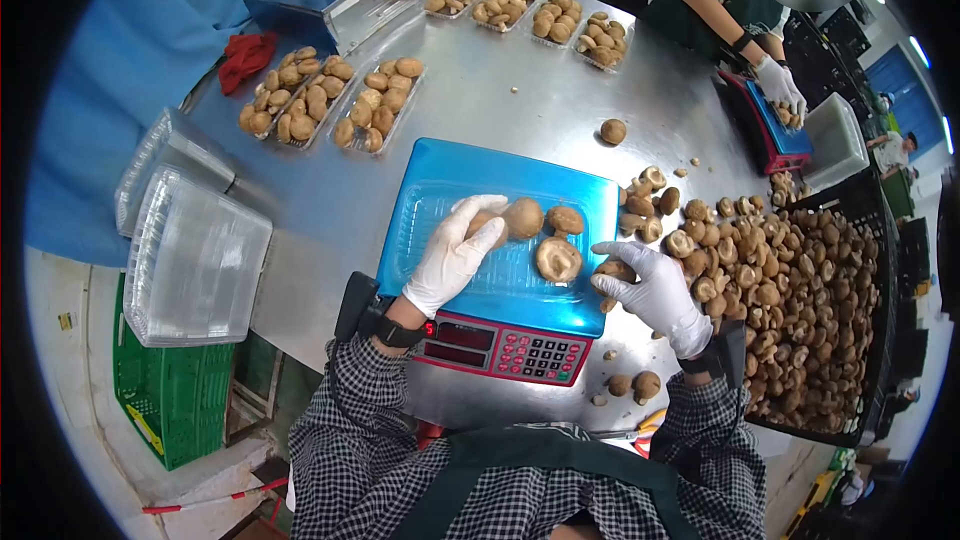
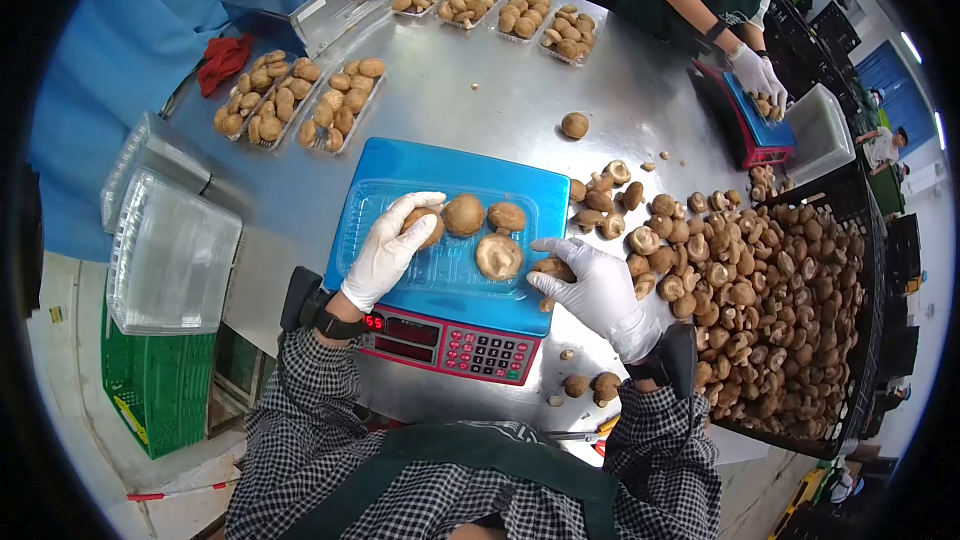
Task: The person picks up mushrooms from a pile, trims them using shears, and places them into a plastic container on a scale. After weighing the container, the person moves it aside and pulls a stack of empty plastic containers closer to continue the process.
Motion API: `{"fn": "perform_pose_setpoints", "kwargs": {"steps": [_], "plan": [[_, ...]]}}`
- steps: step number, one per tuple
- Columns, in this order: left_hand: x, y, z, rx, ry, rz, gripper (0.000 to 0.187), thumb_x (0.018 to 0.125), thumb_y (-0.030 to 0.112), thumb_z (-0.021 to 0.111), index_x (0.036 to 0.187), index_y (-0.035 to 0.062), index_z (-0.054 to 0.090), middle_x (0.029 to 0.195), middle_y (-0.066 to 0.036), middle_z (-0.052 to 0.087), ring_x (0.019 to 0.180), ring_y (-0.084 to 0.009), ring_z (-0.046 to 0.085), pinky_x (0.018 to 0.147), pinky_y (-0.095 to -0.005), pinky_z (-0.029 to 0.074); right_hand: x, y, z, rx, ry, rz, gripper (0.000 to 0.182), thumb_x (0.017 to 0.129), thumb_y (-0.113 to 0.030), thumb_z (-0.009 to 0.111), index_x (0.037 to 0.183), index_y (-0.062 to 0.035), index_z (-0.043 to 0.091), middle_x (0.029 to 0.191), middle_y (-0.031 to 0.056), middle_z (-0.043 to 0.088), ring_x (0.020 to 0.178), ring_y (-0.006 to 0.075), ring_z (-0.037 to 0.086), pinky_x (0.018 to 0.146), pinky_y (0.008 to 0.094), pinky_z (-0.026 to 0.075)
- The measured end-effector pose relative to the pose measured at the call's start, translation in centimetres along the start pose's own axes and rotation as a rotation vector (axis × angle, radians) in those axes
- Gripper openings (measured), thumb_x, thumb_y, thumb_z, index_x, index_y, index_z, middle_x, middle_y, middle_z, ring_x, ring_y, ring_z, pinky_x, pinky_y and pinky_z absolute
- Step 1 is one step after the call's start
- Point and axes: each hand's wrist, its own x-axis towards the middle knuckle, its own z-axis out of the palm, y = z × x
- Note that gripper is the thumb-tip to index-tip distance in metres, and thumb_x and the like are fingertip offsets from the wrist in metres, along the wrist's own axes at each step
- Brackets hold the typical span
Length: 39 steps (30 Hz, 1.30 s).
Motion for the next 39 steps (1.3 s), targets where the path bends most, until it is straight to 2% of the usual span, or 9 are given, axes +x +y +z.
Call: {"fn": "perform_pose_setpoints", "kwargs": {"steps": [3,6,7,10,16,20,25,35,39], "plan": [[-0.1,0.8,-0.1,0.628,0.112,0.245,0.04,0.094,0.031,0.054,0.124,0.0049,0.054,0.119,-0.017,0.054,0.111,-0.0342,0.054,0.097,-0.0399,0.043,-0.4,0.7,0.2,-0.105,0.017,-0.098,0.036,0.086,-0.025,0.069,0.117,-0.0083,0.061,0.087,0.0047,0.069,0.079,0.0172,0.068,0.071,0.0293,0.054],[-0.7,2.0,0.4,0.659,0.071,0.286,0.047,0.092,0.036,0.058,0.127,0.0062,0.05,0.119,-0.016,0.054,0.113,-0.0346,0.053,0.097,-0.0409,0.042,-0.4,0.8,0.3,0.25,-0.079,0.148,0.031,0.092,-0.026,0.062,0.116,-0.0062,0.061,0.084,0.0061,0.068,0.077,0.0148,0.066,0.072,0.0295,0.053],[-0.8,2.1,0.3,0.704,0.03,0.241,0.055,0.088,0.04,0.063,0.13,0.0069,0.047,0.118,-0.016,0.055,0.109,-0.0335,0.056,0.094,-0.0402,0.045,-0.3,2.4,1.0,0.306,-0.031,-0.033,0.031,0.096,-0.027,0.055,0.115,-0.0029,0.06,0.089,0.0078,0.067,0.083,0.013,0.062,0.078,0.0291,0.05],[-1.0,2.0,0.0,0.576,-0.044,0.104,0.055,0.087,0.04,0.065,0.128,0.007,0.048,0.116,-0.017,0.057,0.103,-0.0333,0.059,0.089,-0.0395,0.048,-0.4,3.1,1.6,0.485,-0.05,-0.012,0.032,0.097,-0.027,0.053,0.115,-0.0014,0.059,0.097,0.0095,0.065,0.092,0.0141,0.06,0.084,0.0292,0.048],[0.5,2.8,-0.4,0.568,-0.064,-0.085,0.048,0.088,0.048,0.061,0.111,0.0063,0.055,0.094,-0.013,0.066,0.085,-0.0337,0.065,0.076,-0.0383,0.051,-0.4,0.5,2.0,0.55,0.045,-0.031,0.031,0.088,-0.016,0.064,0.115,-0.0022,0.055,0.098,0.0073,0.064,0.091,0.0128,0.06,0.082,0.0264,0.05],[0.4,1.2,0.6,0.741,0.172,0.127,0.052,0.088,0.056,0.056,0.105,0.0067,0.06,0.09,-0.015,0.066,0.083,-0.0329,0.065,0.072,-0.0362,0.052,2.1,-2.1,3.1,-0.04,0.435,-0.271,0.04,0.075,-0.021,0.077,0.105,-0.0049,0.056,0.091,0.0112,0.061,0.081,0.0249,0.064,0.072,0.0328,0.053],[-0.4,0.6,-0.1,0.671,0.227,0.137,0.047,0.085,0.043,0.066,0.115,0.0072,0.059,0.103,-0.013,0.062,0.078,-0.0291,0.064,0.072,-0.0354,0.052,4.2,-3.5,4.4,-0.295,0.3,-0.335,0.039,0.078,-0.029,0.073,0.102,-0.0044,0.055,0.097,0.0125,0.058,0.087,0.0295,0.062,0.07,0.0388,0.052],[-0.2,0.0,-0.3,0.695,0.217,0.12,0.057,0.079,0.03,0.073,0.127,0.0082,0.053,0.113,-0.011,0.058,0.086,-0.0249,0.062,0.076,-0.0341,0.052,4.0,-4.2,3.8,-0.459,0.189,-0.331,0.038,0.081,-0.031,0.07,0.103,-0.0041,0.055,0.098,0.0127,0.057,0.088,0.0291,0.062,0.07,0.0387,0.053],[-0.6,0.6,-0.5,0.729,0.235,0.143,0.062,0.078,0.03,0.073,0.131,0.0082,0.05,0.117,-0.012,0.055,0.084,-0.0239,0.062,0.073,-0.035,0.053,3.4,-3.2,2.3,-0.141,0.276,-0.318,0.042,0.078,-0.026,0.075,0.11,-0.0032,0.058,0.098,0.01,0.061,0.074,0.0222,0.064,0.067,0.0328,0.054]]}}
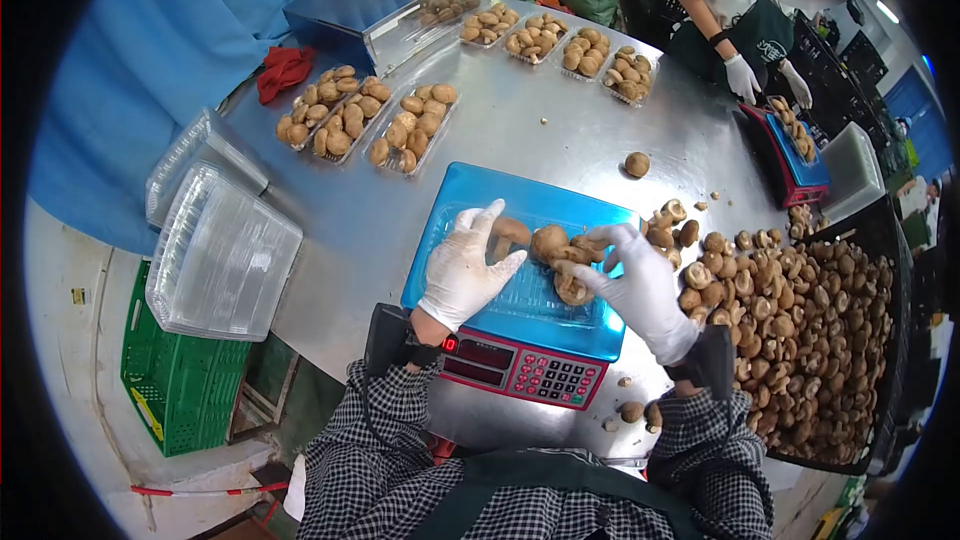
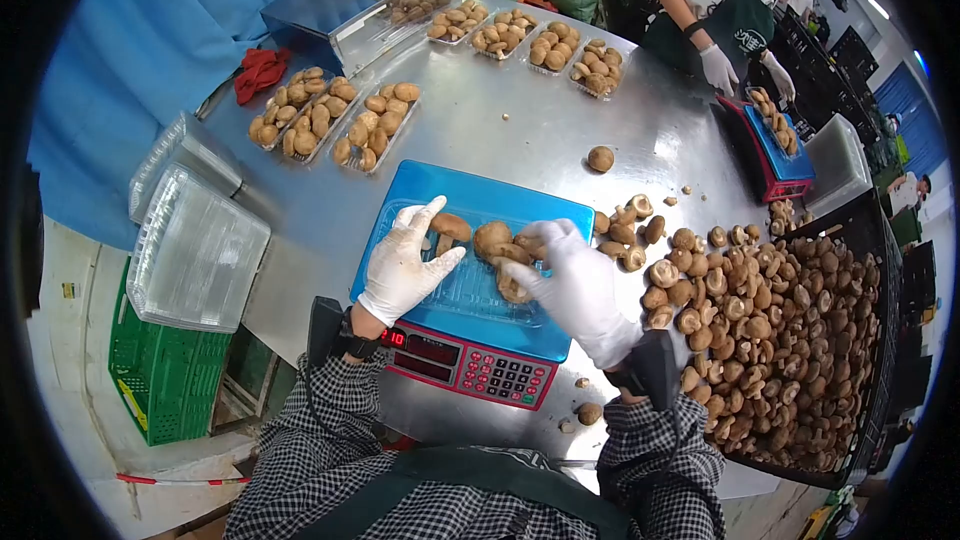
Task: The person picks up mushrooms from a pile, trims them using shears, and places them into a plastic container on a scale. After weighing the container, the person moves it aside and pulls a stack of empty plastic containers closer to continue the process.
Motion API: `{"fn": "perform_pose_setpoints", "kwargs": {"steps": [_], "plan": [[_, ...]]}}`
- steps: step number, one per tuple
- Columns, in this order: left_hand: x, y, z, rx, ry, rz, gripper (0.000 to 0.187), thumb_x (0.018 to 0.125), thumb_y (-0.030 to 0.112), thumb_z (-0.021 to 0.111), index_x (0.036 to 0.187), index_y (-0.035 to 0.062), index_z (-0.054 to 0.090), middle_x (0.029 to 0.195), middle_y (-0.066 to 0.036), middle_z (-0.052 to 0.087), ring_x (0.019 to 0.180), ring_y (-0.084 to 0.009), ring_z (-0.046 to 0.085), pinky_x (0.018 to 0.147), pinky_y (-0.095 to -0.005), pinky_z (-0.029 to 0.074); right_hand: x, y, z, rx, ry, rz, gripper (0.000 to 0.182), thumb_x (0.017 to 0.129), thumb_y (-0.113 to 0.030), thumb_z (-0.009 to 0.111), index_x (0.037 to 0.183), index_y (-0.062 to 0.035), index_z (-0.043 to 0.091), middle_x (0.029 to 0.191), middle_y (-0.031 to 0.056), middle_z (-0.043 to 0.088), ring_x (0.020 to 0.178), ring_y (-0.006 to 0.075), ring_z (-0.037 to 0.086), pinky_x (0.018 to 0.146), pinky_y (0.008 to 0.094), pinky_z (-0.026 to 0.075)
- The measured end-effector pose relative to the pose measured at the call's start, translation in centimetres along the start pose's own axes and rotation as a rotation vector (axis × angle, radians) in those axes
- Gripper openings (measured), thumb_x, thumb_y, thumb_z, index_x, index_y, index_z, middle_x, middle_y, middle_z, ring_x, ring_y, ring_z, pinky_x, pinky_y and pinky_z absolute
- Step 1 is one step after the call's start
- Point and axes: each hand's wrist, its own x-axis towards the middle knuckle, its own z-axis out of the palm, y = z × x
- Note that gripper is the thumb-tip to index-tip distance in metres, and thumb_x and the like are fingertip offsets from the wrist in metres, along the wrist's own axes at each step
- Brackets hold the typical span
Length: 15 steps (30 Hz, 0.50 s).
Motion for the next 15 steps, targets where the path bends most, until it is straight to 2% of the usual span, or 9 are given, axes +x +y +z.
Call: {"fn": "perform_pose_setpoints", "kwargs": {"steps": [2,4,5,7,9,11,13,14,15], "plan": [[-0.3,0.2,-0.4,0.029,0.065,0.018,0.063,0.078,0.031,0.074,0.132,0.0081,0.05,0.118,-0.013,0.055,0.083,-0.0238,0.062,0.073,-0.0349,0.053,-0.8,-0.2,-1.5,0.028,0.009,0.043,0.04,0.079,-0.024,0.075,0.109,-0.003,0.058,0.094,0.0087,0.061,0.07,0.0188,0.063,0.065,0.0313,0.054],[-0.5,0.8,-1.1,0.058,0.155,0.046,0.064,0.078,0.031,0.074,0.133,0.0093,0.049,0.116,-0.012,0.055,0.084,-0.0237,0.062,0.073,-0.0349,0.053,-2.1,-0.7,-2.9,0.407,-0.119,0.387,0.035,0.082,-0.02,0.072,0.109,-0.0031,0.059,0.088,0.0041,0.06,0.071,0.0118,0.058,0.065,0.0281,0.052],[-0.5,1.2,-1.3,0.056,0.154,0.05,0.064,0.078,0.031,0.074,0.133,0.0093,0.049,0.116,-0.012,0.055,0.084,-0.0237,0.062,0.073,-0.0349,0.053,-3.4,0.4,-2.5,0.45,-0.092,0.268,0.027,0.085,-0.018,0.068,0.107,-0.0032,0.06,0.087,0.002,0.059,0.077,0.0093,0.056,0.068,0.027,0.05],[-0.6,2.4,-1.4,-0.052,0.071,0.143,0.06,0.079,0.031,0.073,0.131,0.0105,0.051,0.114,-0.012,0.056,0.087,-0.0244,0.062,0.075,-0.0358,0.052,-6.2,-1.5,-3.5,1.005,-0.251,0.566,0.026,0.091,-0.026,0.063,0.103,-0.0035,0.062,0.088,0.0018,0.06,0.081,0.0099,0.056,0.075,0.0259,0.048],[0.1,4.1,-1.0,-0.017,0.091,0.2,0.052,0.08,0.029,0.072,0.126,0.0115,0.056,0.111,-0.011,0.056,0.091,-0.0263,0.061,0.076,-0.0368,0.051,-9.1,-3.1,-4.0,1.333,-0.476,0.76,0.039,0.093,-0.036,0.058,0.101,0.0023,0.062,0.094,0.0055,0.062,0.08,0.011,0.058,0.076,0.0245,0.048],[0.7,4.3,0.1,0.018,0.0,0.31,0.047,0.08,0.026,0.07,0.123,0.012,0.059,0.112,-0.01,0.056,0.094,-0.0281,0.06,0.075,-0.0376,0.051,-12.6,-2.0,-1.1,1.253,-0.789,0.574,0.048,0.098,-0.045,0.047,0.1,0.001,0.063,0.095,0.0059,0.063,0.084,0.0123,0.059,0.08,0.0274,0.047],[1.0,4.0,1.3,0.005,-0.005,0.347,0.041,0.079,0.024,0.071,0.117,0.0117,0.061,0.107,-0.009,0.058,0.091,-0.0298,0.061,0.074,-0.0374,0.05,-15.8,-2.5,0.4,1.138,-0.902,0.536,0.048,0.101,-0.042,0.039,0.098,-0.0003,0.063,0.097,0.0064,0.062,0.089,0.0148,0.059,0.083,0.0282,0.046],[1.0,3.8,1.6,-0.072,-0.017,0.304,0.037,0.079,0.022,0.071,0.113,0.0115,0.062,0.105,-0.009,0.059,0.09,-0.0291,0.061,0.074,-0.0365,0.05,-16.8,-1.9,1.0,1.149,-0.906,0.523,0.048,0.103,-0.038,0.033,0.098,-0.0007,0.063,0.098,0.0077,0.062,0.094,0.0177,0.059,0.084,0.0287,0.046],[0.9,3.8,1.7,-0.149,-0.035,0.262,0.033,0.079,0.021,0.071,0.109,0.0113,0.062,0.102,-0.009,0.059,0.088,-0.0284,0.061,0.073,-0.0356,0.05,-17.0,-1.8,0.6,1.154,-0.892,0.526,0.048,0.103,-0.038,0.033,0.098,-0.0007,0.063,0.098,0.0077,0.062,0.094,0.0177,0.059,0.084,0.0287,0.046]]}}
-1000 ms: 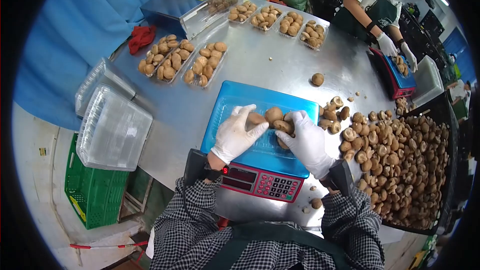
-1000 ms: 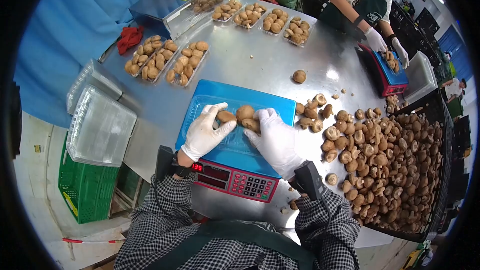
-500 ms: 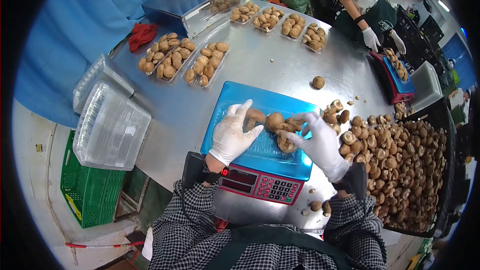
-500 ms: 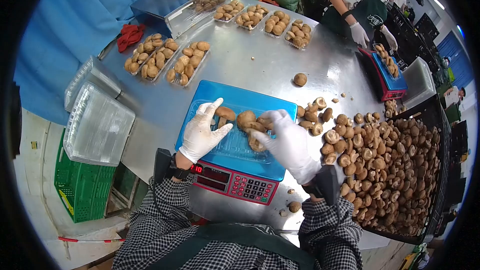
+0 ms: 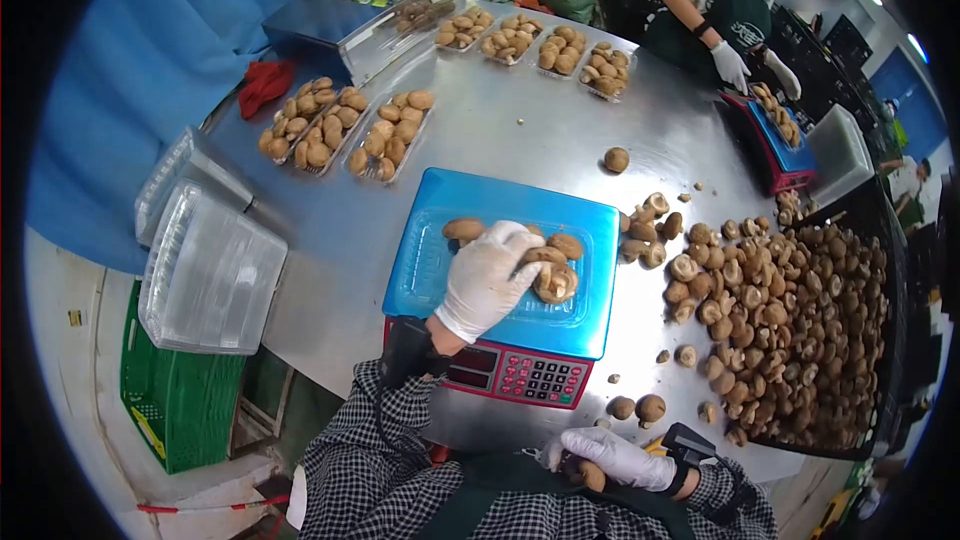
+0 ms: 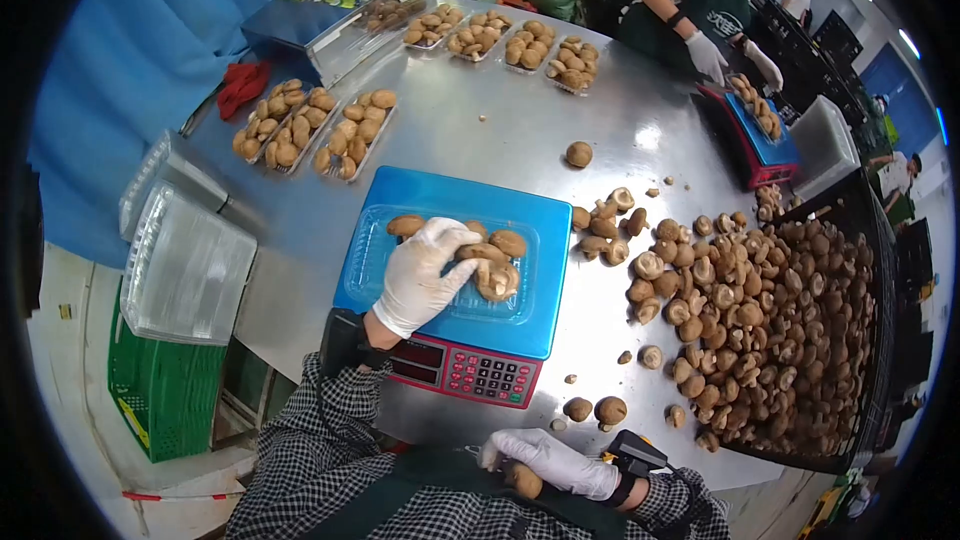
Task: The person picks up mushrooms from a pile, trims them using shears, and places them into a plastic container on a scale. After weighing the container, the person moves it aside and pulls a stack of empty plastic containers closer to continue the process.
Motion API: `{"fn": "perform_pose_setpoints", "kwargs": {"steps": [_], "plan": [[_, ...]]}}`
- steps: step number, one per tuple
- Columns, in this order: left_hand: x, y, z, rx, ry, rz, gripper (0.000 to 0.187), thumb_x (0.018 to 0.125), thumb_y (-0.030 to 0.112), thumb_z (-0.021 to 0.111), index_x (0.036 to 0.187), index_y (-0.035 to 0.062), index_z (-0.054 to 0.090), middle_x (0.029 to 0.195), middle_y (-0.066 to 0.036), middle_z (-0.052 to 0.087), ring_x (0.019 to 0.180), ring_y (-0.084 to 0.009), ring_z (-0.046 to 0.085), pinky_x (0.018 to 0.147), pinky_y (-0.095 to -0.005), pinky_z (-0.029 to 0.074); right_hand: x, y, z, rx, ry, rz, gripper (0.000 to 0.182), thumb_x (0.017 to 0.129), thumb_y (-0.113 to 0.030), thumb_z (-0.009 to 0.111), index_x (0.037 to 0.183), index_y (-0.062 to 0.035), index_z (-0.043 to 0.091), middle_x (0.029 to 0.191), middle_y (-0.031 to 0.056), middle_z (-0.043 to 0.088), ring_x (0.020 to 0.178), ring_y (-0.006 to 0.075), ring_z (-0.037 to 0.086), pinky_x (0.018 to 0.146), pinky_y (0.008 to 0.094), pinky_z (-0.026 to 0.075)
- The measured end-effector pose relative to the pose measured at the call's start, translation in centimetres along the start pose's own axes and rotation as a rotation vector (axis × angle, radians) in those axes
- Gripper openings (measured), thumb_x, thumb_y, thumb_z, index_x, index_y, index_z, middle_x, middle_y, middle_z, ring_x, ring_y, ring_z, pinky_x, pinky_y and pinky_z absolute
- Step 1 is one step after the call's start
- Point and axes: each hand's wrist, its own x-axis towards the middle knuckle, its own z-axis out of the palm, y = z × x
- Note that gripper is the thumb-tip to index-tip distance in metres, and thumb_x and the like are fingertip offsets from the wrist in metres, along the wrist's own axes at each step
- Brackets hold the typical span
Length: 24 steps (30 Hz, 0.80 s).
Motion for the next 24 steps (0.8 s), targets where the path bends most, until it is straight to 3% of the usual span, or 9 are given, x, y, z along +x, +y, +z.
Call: {"fn": "perform_pose_setpoints", "kwargs": {"steps": [2,4,6,8,12,14,17,20,24], "plan": [[-0.4,0.4,-0.4,-0.064,0.022,-0.047,0.024,0.081,0.014,0.069,0.103,0.0078,0.061,0.102,-0.007,0.062,0.082,-0.0219,0.063,0.071,-0.0317,0.05,-1.3,-0.5,-0.1,-0.119,0.137,-0.107,0.045,0.104,-0.035,0.034,0.099,-0.0002,0.061,0.094,0.0053,0.062,0.089,0.0153,0.057,0.085,0.0282,0.045],[-0.8,0.6,-1.2,-0.376,0.029,-0.309,0.025,0.083,0.007,0.065,0.106,0.0041,0.056,0.107,-0.009,0.062,0.08,-0.0164,0.063,0.071,-0.0285,0.051,-2.7,-0.9,-0.2,-0.255,0.236,-0.137,0.046,0.104,-0.037,0.034,0.1,-0.0002,0.061,0.094,0.0074,0.061,0.09,0.0164,0.058,0.085,0.0289,0.045],[-1.5,0.0,-1.5,-0.52,0.059,-0.293,0.026,0.088,0.011,0.056,0.112,0.0016,0.05,0.108,-0.013,0.061,0.081,-0.0143,0.061,0.072,-0.0261,0.05,-3.8,-0.8,-0.8,-0.246,0.239,-0.148,0.048,0.102,-0.041,0.037,0.102,-0.0001,0.061,0.094,0.0088,0.061,0.092,0.017,0.058,0.086,0.0302,0.045],[-2.1,-0.1,-2.5,-1.043,-0.107,-0.467,0.027,0.092,0.016,0.047,0.115,0.0018,0.047,0.11,-0.015,0.06,0.084,-0.0152,0.06,0.075,-0.0243,0.05,-4.5,-0.8,-1.4,-0.059,0.124,-0.026,0.052,0.097,-0.049,0.045,0.113,-0.0011,0.058,0.099,0.0075,0.061,0.098,0.0167,0.057,0.09,0.0304,0.044],[-1.5,0.9,-2.7,-1.22,-0.277,-0.513,0.034,0.091,0.024,0.046,0.117,0.0014,0.046,0.103,-0.012,0.059,0.082,-0.0174,0.061,0.072,-0.0296,0.051,-4.1,-1.1,-1.9,-0.018,-0.05,0.004,0.069,0.089,-0.056,0.057,0.131,-0.0027,0.046,0.111,0.0067,0.057,0.111,0.0163,0.051,0.098,0.0298,0.039],[-0.5,2.3,-2.2,-1.034,-0.32,-0.649,0.038,0.087,0.03,0.059,0.113,0.0033,0.05,0.095,-0.01,0.058,0.079,-0.0187,0.061,0.071,-0.0319,0.051,-3.8,-0.2,-2.5,0.082,-0.182,0.013,0.066,0.089,-0.051,0.06,0.131,-0.0025,0.045,0.114,0.0083,0.055,0.112,0.0166,0.05,0.099,0.0303,0.038],[-0.1,3.7,-0.5,0.033,-0.217,-0.042,0.047,0.073,0.038,0.077,0.102,0.0076,0.058,0.093,-0.01,0.058,0.083,-0.0254,0.064,0.07,-0.0357,0.052,-3.8,-0.9,-2.4,-0.007,-0.241,-0.069,0.06,0.09,-0.043,0.063,0.13,-0.0027,0.045,0.115,0.0077,0.054,0.112,0.0169,0.05,0.099,0.0304,0.038],[0.4,4.0,1.0,0.308,-0.366,0.024,0.045,0.072,0.037,0.077,0.102,0.0091,0.058,0.092,-0.01,0.058,0.087,-0.0275,0.064,0.07,-0.038,0.051,-4.3,-0.8,-3.0,-0.286,-0.225,-0.136,0.052,0.09,-0.038,0.064,0.126,-0.0035,0.047,0.113,0.0074,0.054,0.109,0.018,0.05,0.097,0.0307,0.039],[0.5,3.5,1.4,0.33,-0.334,0.002,0.038,0.072,0.032,0.075,0.098,0.0096,0.058,0.088,-0.009,0.056,0.083,-0.0271,0.063,0.067,-0.038,0.05,-4.8,-1.3,-3.3,-0.387,-0.176,-0.068,0.045,0.091,-0.037,0.063,0.119,-0.003,0.051,0.109,0.0068,0.055,0.099,0.0158,0.055,0.089,0.0291,0.044]]}}
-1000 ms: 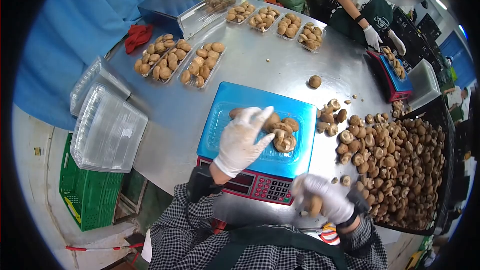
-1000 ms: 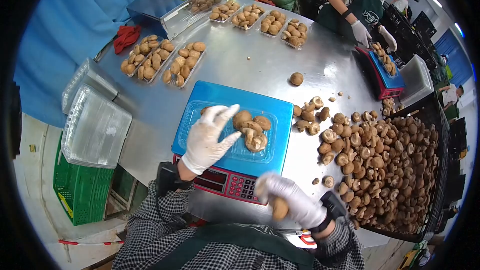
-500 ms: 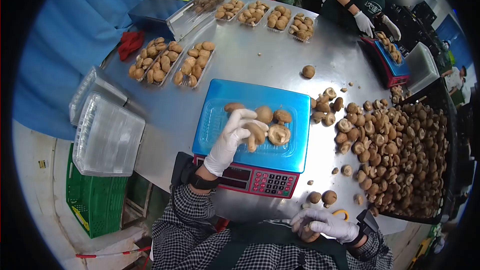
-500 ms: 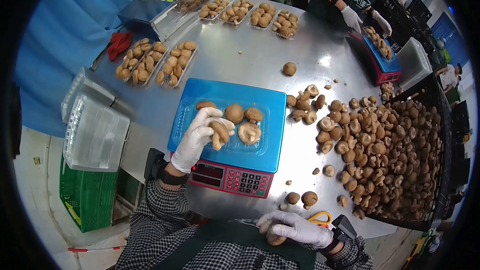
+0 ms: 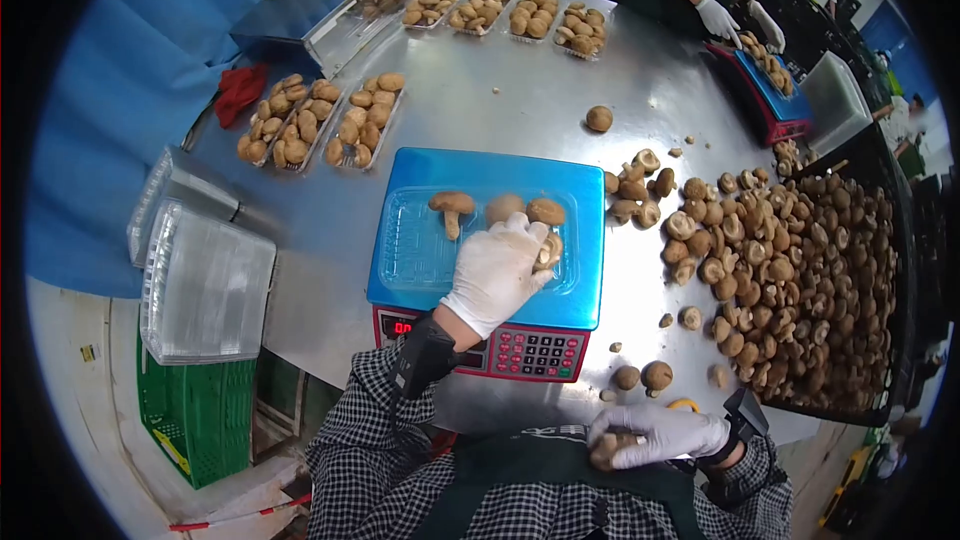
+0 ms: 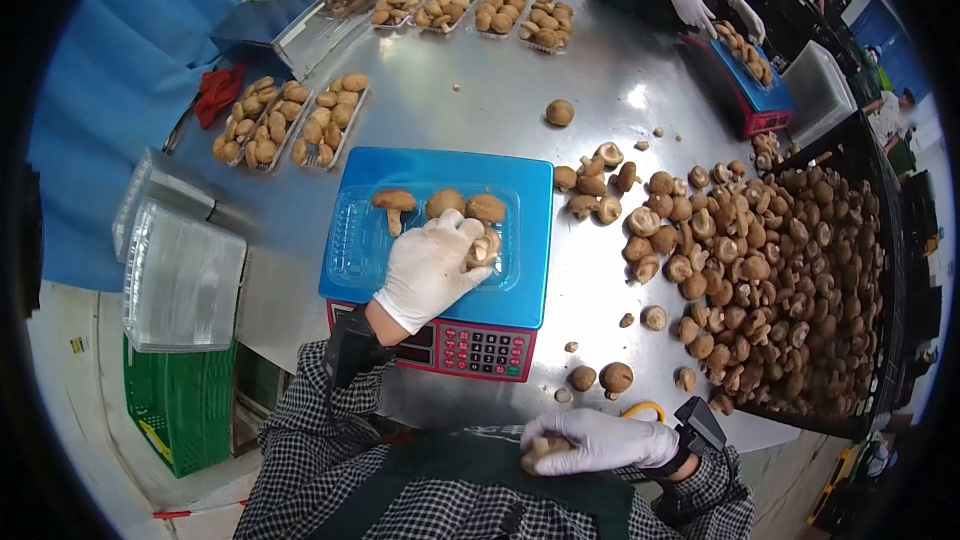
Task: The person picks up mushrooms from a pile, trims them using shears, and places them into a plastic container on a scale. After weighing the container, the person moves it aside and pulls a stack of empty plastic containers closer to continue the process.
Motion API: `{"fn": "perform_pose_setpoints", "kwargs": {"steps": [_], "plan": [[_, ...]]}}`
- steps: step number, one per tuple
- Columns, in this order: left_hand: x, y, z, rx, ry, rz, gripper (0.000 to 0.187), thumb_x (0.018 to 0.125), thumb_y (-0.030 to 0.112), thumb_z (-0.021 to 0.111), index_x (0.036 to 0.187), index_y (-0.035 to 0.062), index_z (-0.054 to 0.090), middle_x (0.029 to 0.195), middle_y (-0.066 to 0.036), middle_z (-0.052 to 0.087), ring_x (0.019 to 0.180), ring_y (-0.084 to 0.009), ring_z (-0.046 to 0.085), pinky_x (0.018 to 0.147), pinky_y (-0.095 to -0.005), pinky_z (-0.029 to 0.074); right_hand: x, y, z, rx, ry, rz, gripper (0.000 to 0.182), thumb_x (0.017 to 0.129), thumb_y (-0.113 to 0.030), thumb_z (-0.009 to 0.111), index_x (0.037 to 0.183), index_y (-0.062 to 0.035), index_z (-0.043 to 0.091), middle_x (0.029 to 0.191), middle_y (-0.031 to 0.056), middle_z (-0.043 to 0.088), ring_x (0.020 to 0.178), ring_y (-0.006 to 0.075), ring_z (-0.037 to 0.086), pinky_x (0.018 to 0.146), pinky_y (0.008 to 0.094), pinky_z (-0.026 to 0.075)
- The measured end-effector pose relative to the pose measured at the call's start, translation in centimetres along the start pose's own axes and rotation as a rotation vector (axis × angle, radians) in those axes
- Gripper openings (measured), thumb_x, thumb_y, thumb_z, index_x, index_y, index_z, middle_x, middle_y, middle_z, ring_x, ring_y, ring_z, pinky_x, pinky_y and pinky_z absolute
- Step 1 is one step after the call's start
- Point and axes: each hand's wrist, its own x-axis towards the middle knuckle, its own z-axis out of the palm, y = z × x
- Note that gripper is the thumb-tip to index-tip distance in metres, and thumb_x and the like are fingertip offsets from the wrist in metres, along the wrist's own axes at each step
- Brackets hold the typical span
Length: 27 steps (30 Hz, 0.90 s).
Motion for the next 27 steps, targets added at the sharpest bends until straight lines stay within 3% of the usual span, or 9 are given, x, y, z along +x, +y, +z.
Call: {"fn": "perform_pose_setpoints", "kwargs": {"steps": [3,6,8,10,12,13,17,24,27], "plan": [[-0.7,-0.3,0.1,-0.189,0.059,-0.069,0.035,0.075,0.027,0.073,0.102,0.0074,0.061,0.095,-0.01,0.061,0.087,-0.0279,0.064,0.073,-0.036,0.051,0.6,-1.4,-0.3,0.365,0.338,0.185,0.028,0.094,-0.029,0.061,0.105,-0.0037,0.058,0.093,0.0026,0.059,0.08,0.0093,0.058,0.076,0.0252,0.048],[-1.2,-1.0,-0.8,-0.395,0.087,-0.169,0.034,0.08,0.022,0.071,0.108,0.0048,0.062,0.1,-0.01,0.064,0.09,-0.0257,0.065,0.079,-0.0324,0.051,2.0,-2.1,-1.7,0.133,0.616,-0.018,0.029,0.093,-0.027,0.062,0.107,-0.0019,0.06,0.098,0.0051,0.062,0.086,0.0104,0.059,0.081,0.0254,0.049],[-1.6,-1.5,-1.3,-0.689,0.106,-0.208,0.03,0.081,0.017,0.071,0.107,0.0039,0.062,0.097,-0.009,0.063,0.088,-0.02,0.063,0.079,-0.0309,0.049,2.5,-3.8,-3.2,0.272,0.67,-0.003,0.031,0.092,-0.026,0.064,0.113,-0.0036,0.06,0.099,0.0026,0.063,0.093,0.015,0.063,0.084,0.0265,0.049],[-2.3,-1.5,-1.8,-0.686,0.128,-0.211,0.03,0.082,0.014,0.07,0.109,0.0037,0.061,0.096,-0.008,0.063,0.087,-0.0177,0.062,0.08,-0.0301,0.049,3.8,-4.3,-4.8,0.006,0.84,-0.123,0.035,0.088,-0.025,0.069,0.114,-0.0032,0.06,0.097,0.0059,0.065,0.09,0.0165,0.066,0.081,0.0275,0.051],[-3.2,-1.3,-2.1,-0.692,0.15,-0.214,0.031,0.083,0.011,0.069,0.112,0.0036,0.06,0.095,-0.007,0.062,0.087,-0.0153,0.061,0.081,-0.0293,0.048,5.5,-4.8,-6.6,-0.591,0.991,-0.166,0.045,0.081,-0.027,0.075,0.115,-0.0015,0.058,0.091,0.0115,0.067,0.083,0.0182,0.068,0.076,0.0293,0.054],[-3.5,-1.1,-2.1,-0.822,0.175,-0.269,0.033,0.084,0.009,0.068,0.114,0.0041,0.058,0.095,-0.007,0.062,0.086,-0.0136,0.06,0.08,-0.0282,0.049,6.4,-5.8,-6.9,-0.636,1.034,-0.123,0.051,0.076,-0.032,0.079,0.111,-0.0009,0.058,0.088,0.0151,0.067,0.079,0.0229,0.069,0.071,0.0321,0.055],[-4.7,-1.2,-2.3,-1.099,0.214,-0.431,0.03,0.085,0.008,0.066,0.113,0.0063,0.056,0.094,-0.005,0.063,0.087,-0.0127,0.062,0.076,-0.0273,0.051,9.5,-6.9,-8.2,-0.969,0.96,0.035,0.052,0.073,-0.044,0.076,0.097,-0.0027,0.056,0.083,0.0141,0.064,0.072,0.0295,0.066,0.063,0.0376,0.053],[-5.8,-1.5,-2.7,-1.244,0.153,-0.502,0.022,0.088,0.007,0.063,0.11,0.0067,0.058,0.093,-0.002,0.061,0.076,-0.0051,0.056,0.065,-0.0208,0.049,12.4,-6.0,-9.1,-1.158,0.862,0.249,0.059,0.074,-0.047,0.074,0.106,-0.0018,0.055,0.092,0.0134,0.061,0.076,0.0302,0.065,0.066,0.0396,0.053],[-5.9,-1.6,-2.6,-1.305,0.112,-0.536,0.02,0.089,0.008,0.062,0.109,0.0069,0.058,0.094,-0.002,0.061,0.073,-0.0041,0.055,0.062,-0.0193,0.048,11.9,-4.6,-9.2,-1.088,0.977,0.007,0.06,0.073,-0.042,0.076,0.114,-0.0031,0.054,0.101,0.0134,0.061,0.077,0.0294,0.066,0.068,0.0377,0.053]]}}
